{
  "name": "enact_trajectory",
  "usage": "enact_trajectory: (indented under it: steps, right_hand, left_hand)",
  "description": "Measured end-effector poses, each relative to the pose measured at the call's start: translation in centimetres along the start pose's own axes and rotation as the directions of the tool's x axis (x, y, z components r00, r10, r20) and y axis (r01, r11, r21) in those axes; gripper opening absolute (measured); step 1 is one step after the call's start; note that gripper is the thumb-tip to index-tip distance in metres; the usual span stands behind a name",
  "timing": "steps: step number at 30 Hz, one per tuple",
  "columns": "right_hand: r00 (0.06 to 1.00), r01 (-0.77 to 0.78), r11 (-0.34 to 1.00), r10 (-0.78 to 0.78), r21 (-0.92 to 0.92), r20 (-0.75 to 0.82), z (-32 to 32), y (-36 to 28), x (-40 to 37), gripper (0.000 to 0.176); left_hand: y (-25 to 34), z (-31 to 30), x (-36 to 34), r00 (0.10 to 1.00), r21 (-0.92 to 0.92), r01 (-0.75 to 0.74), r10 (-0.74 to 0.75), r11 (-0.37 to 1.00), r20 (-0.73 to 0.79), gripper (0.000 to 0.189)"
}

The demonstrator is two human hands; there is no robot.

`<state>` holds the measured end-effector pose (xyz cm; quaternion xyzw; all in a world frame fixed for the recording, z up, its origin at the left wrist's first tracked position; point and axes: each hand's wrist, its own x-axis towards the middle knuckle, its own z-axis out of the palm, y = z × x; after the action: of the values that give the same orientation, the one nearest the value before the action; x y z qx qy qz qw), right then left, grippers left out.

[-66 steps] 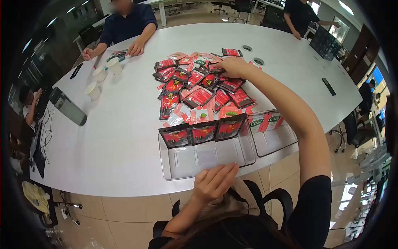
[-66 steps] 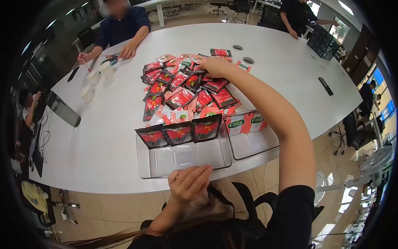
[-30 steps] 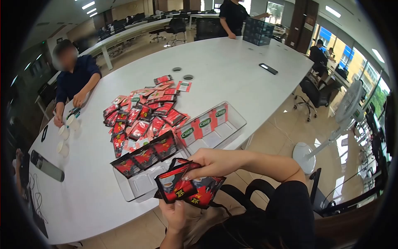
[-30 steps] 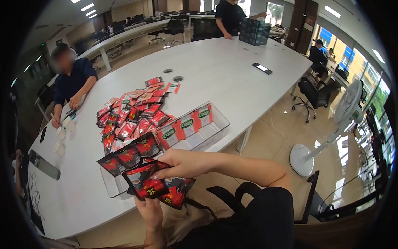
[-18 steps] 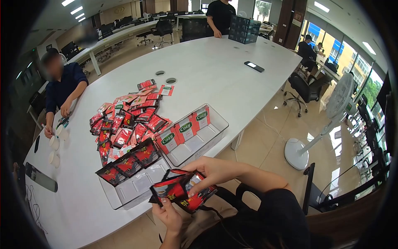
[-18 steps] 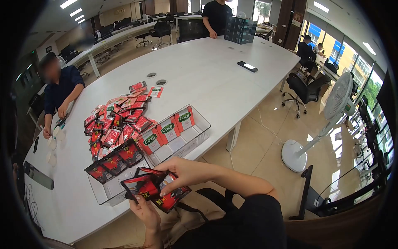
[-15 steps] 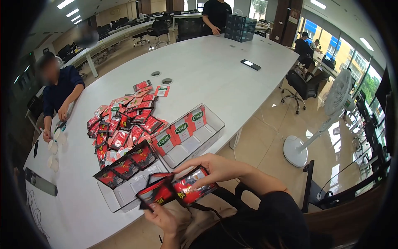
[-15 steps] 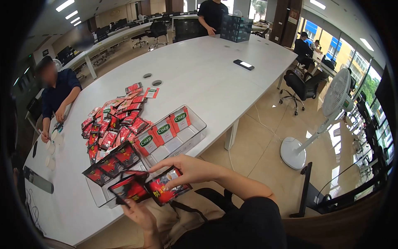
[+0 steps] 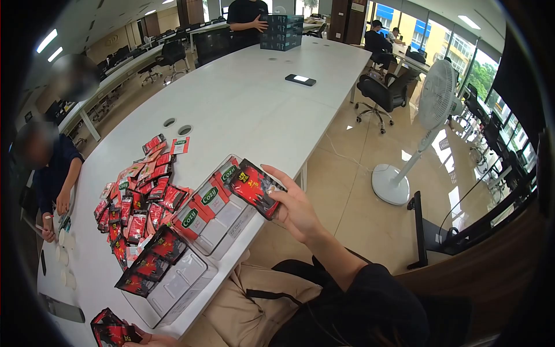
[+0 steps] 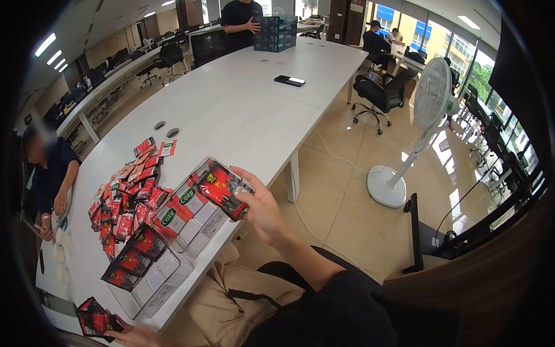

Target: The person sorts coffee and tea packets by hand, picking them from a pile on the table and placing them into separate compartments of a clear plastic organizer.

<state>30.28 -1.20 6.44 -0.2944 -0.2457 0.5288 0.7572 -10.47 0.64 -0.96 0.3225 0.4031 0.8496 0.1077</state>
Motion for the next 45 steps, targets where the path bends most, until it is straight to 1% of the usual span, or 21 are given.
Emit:
enact_trajectory:
  steps: [1, 2, 5, 6, 9, 11, 12, 15, 16, 17, 21, 25, 29, 31, 33, 36, 39, 40, 43, 44, 45]
  right_hand:
    - [1.0, 0.007, 1.0, -0.007, 0.009, 0.012, 0.3, 0.2, 0.0, 0.055]
    - [0.998, 0.058, 0.998, -0.057, -0.031, 0.009, 0.7, 0.3, 0.0, 0.056]
    - [0.986, 0.165, 0.977, -0.167, -0.132, -0.004, 1.6, 0.8, 0.0, 0.06]
    - [0.983, 0.179, 0.972, -0.184, -0.153, -0.02, 1.5, 1.0, 0.2, 0.061]
    - [0.974, 0.209, 0.966, -0.219, -0.154, -0.055, 1.3, 1.5, 0.6, 0.061]
    - [0.971, 0.215, 0.964, -0.229, -0.157, -0.075, 1.5, 1.7, 0.6, 0.061]
    - [0.976, 0.19, 0.967, -0.204, -0.173, -0.071, 1.3, 1.8, 0.8, 0.049]
    - [0.979, 0.178, 0.972, -0.19, -0.156, -0.068, 1.4, 2.0, 1.0, 0.035]
    - [0.969, 0.216, 0.96, -0.233, -0.176, -0.086, 1.5, 2.2, 1.1, 0.025]
    - [0.958, 0.251, 0.95, -0.271, -0.187, -0.09, 1.7, 2.2, 1.2, 0.026]
    - [0.905, 0.389, 0.893, -0.416, -0.227, -0.086, 3.3, 2.1, 1.8, 0.024]
    - [0.902, 0.398, 0.886, -0.426, -0.238, -0.073, 4.6, 2.3, 2.2, 0.027]
    - [0.884, 0.446, 0.835, -0.467, -0.321, 0.014, 5.8, 2.8, 2.4, 0.03]
    - [0.865, 0.474, 0.787, -0.501, -0.394, 0.039, 5.7, 3.3, 2.6, 0.03]
    - [0.894, 0.429, 0.817, -0.445, -0.385, 0.051, 6.7, 3.1, 2.3, 0.023]
    - [0.933, 0.354, 0.82, -0.34, -0.449, 0.115, 7.2, 3.1, 2.6, 0.018]
    - [0.938, 0.344, 0.799, -0.263, -0.494, 0.227, 9.0, 3.8, 2.6, 0.018]
    - [0.911, 0.402, 0.748, -0.264, -0.529, 0.318, 9.9, 4.2, 2.4, 0.022]
    - [0.876, 0.41, 0.719, -0.137, -0.562, 0.463, 11.9, 5.8, 2.5, 0.027]
    - [0.866, 0.387, 0.747, -0.094, -0.541, 0.491, 12.6, 6.4, 2.4, 0.026]
    - [0.831, 0.406, 0.706, -0.021, -0.58, 0.556, 12.7, 6.6, 2.6, 0.025]
  left_hand:
    - [-0.4, -0.7, 0.3, 0.999, 0.04, 0.026, -0.027, 0.999, 0.028, 0.061]
    - [-0.9, -1.3, 0.4, 0.997, 0.082, 0.051, -0.055, 0.995, 0.053, 0.065]
    - [-0.8, 0.1, 0.5, 0.968, -0.07, 0.167, -0.177, 0.984, -0.178, 0.048]
    - [-0.7, 0.1, 0.5, 0.957, -0.129, 0.233, -0.251, 0.964, -0.146, 0.051]
    - [-0.7, 0.1, 1.0, 0.917, -0.163, 0.365, -0.384, 0.917, -0.105, 0.052]
    - [-0.1, 0.6, 0.6, 0.913, -0.225, 0.356, -0.389, 0.907, -0.124, 0.05]
    - [0.3, 1.0, 0.3, 0.911, -0.233, 0.351, -0.388, 0.907, -0.14, 0.049]
    - [-0.4, 0.3, 0.5, 0.901, -0.27, 0.341, -0.395, 0.901, -0.181, 0.045]
    - [-0.8, -0.1, 0.5, 0.893, -0.281, 0.341, -0.403, 0.897, -0.202, 0.043]
    - [-1.1, -0.6, 0.6, 0.885, -0.291, 0.34, -0.409, 0.894, -0.223, 0.042]
    - [-0.4, -0.2, 0.1, 0.89, -0.307, 0.341, -0.41, 0.888, -0.2, 0.039]
    - [0.0, -0.2, -0.2, 0.865, -0.356, 0.381, -0.465, 0.853, -0.188, 0.032]
    - [0.2, -0.2, 0.0, 0.858, -0.437, 0.418, -0.504, 0.797, -0.097, 0.039]
    - [0.5, 0.2, -0.1, 0.855, -0.409, 0.426, -0.507, 0.807, -0.11, 0.04]
    - [0.6, 0.3, -0.2, 0.853, -0.374, 0.441, -0.511, 0.816, -0.11, 0.036]
    - [-0.1, -0.2, -0.3, 0.854, -0.419, 0.442, -0.515, 0.793, -0.072, 0.03]
    - [0.7, 0.1, -0.4, 0.835, -0.398, 0.488, -0.549, 0.777, -0.047, 0.036]
    - [0.8, 0.1, -0.4, 0.831, -0.394, 0.49, -0.553, 0.777, -0.057, 0.038]
    - [1.0, 0.2, -0.4, 0.823, -0.399, 0.494, -0.563, 0.773, -0.073, 0.042]
    - [1.1, 0.2, -0.4, 0.821, -0.409, 0.492, -0.566, 0.768, -0.075, 0.042]
    - [1.3, 0.3, -0.4, 0.82, -0.42, 0.489, -0.567, 0.764, -0.079, 0.043]
